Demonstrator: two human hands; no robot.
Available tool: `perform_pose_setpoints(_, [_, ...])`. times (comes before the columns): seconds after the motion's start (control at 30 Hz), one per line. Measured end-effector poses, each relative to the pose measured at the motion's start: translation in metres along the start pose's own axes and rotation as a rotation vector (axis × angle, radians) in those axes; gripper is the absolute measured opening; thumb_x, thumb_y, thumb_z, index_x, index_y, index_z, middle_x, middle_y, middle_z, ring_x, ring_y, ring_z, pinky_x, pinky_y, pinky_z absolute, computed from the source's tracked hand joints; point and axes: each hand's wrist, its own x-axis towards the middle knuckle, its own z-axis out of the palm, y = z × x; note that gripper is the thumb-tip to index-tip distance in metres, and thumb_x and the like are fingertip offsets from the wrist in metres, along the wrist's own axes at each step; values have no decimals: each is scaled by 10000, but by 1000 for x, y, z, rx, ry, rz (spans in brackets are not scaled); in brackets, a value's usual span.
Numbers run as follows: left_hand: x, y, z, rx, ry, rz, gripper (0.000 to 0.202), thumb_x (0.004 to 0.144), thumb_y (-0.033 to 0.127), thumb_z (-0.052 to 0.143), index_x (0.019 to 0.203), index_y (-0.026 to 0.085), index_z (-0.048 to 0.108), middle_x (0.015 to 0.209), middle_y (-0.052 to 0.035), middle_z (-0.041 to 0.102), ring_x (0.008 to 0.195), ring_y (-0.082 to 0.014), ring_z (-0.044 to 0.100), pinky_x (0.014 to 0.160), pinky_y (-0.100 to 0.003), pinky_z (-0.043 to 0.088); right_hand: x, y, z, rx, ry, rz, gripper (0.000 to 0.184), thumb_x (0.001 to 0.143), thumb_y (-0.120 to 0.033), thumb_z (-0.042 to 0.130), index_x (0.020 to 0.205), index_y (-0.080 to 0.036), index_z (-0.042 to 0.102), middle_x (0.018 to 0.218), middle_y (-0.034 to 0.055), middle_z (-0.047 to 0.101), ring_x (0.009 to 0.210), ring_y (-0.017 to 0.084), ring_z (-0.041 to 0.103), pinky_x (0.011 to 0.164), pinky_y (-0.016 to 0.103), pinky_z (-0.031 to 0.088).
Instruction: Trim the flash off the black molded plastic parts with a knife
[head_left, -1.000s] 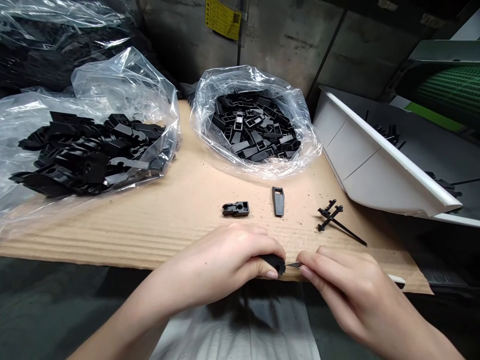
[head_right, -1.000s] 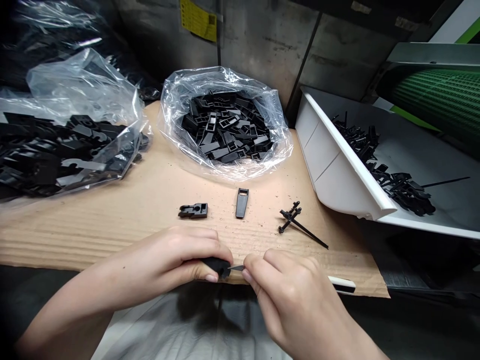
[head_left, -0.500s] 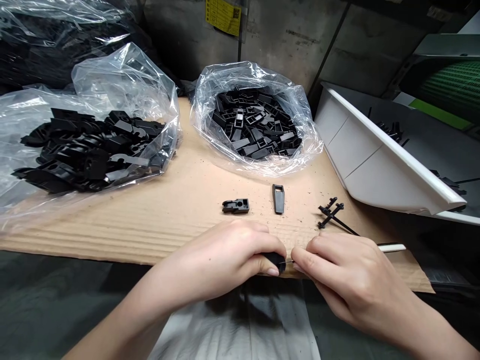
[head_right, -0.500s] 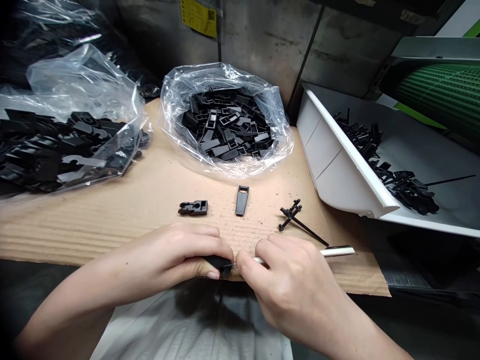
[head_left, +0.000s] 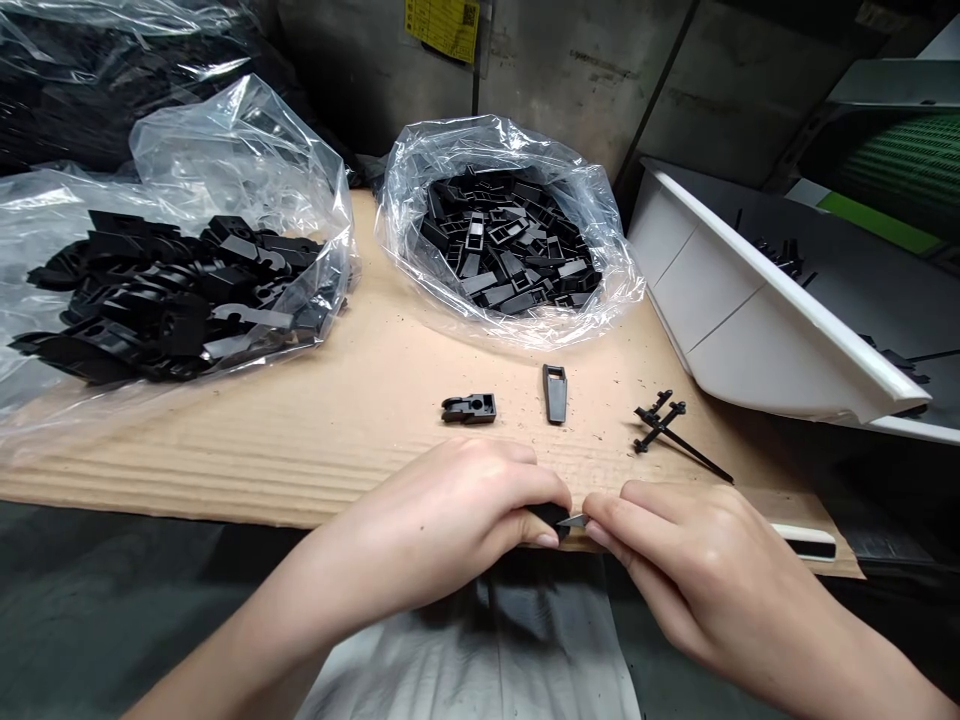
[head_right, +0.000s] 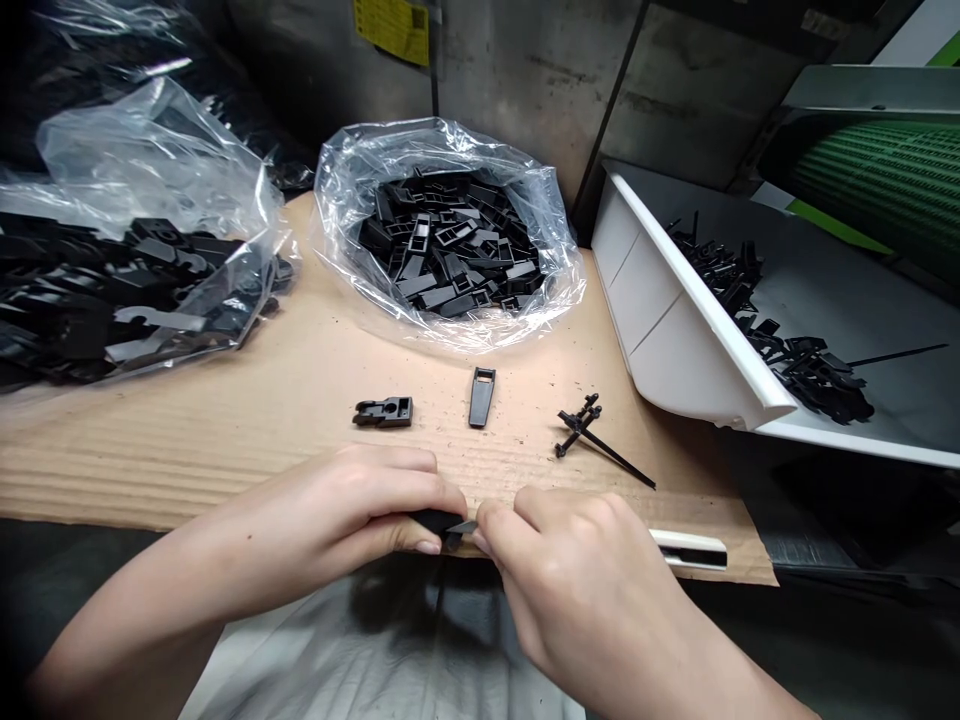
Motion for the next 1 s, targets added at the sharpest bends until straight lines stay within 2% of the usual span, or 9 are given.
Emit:
perform_pose_setpoints(0.13, [0,0,1,14,8,1,141,826,160,548,926,201,640,775,-5,603,755,-173,548,643,-226,383,-1,1,0,-29,90,-33,211,840,-114,395,764,-169,585,569,-9,501,504,115,448,481,255,257])
perform_pose_setpoints(0.23, [0,0,2,14,8,0,142,822,157,556,928,194,642,765,-5,602,745,-171,543,640,-227,375,-1,3,2,-45,62,-2,211,841,-124,397,732,-180,569,566,-12,495,499,115,432,479,256,251])
perform_pose_setpoints(0.33, [0,-2,2,-15,23,14,152,816,143,564,939,193,639,778,-5,606,754,-167,546,642,-219,372,-2,4,6,15,45,27,194,845,-118,400,783,-181,572,591,-15,524,518,115,467,492,249,279])
perform_pose_setpoints(0.47, [-2,-5,3,-79,80,63,172,803,120,582,952,192,628,824,2,617,792,-153,555,681,-204,372,-4,3,9,78,67,34,190,859,-129,395,850,-176,579,605,-14,533,526,109,496,492,233,300])
perform_pose_setpoints(0.6, [-4,-5,4,-99,84,58,178,801,118,589,958,192,628,813,11,629,783,-146,558,683,-204,373,-4,2,10,97,82,43,191,860,-138,396,825,-180,579,599,-14,538,515,109,506,484,232,313])
perform_pose_setpoints(0.7, [-5,-4,5,-112,97,46,151,813,126,575,942,181,629,806,11,635,771,-145,567,673,-203,380,-4,-1,10,141,47,98,208,867,-154,385,801,-189,579,610,-13,561,525,114,532,494,234,338])
perform_pose_setpoints(0.9, [-7,-5,10,-142,181,29,152,833,173,552,962,167,632,844,-15,657,796,-166,582,707,-229,405,-13,-13,11,241,-111,164,213,865,-182,380,794,-236,574,637,-35,587,545,112,562,506,220,393])
perform_pose_setpoints(0.93, [-8,-6,11,-144,197,33,159,834,178,551,970,165,633,851,-19,660,806,-170,583,709,-233,409,-14,-14,11,262,-90,167,209,863,-178,389,784,-237,573,627,-40,584,546,108,565,515,212,405])
perform_pose_setpoints(1.0, [-8,-6,13,-146,223,55,167,835,190,551,979,164,633,853,-20,661,809,-170,585,707,-232,415,-16,-14,13,271,43,157,192,855,-159,407,780,-224,570,622,-38,584,557,101,576,540,194,428])
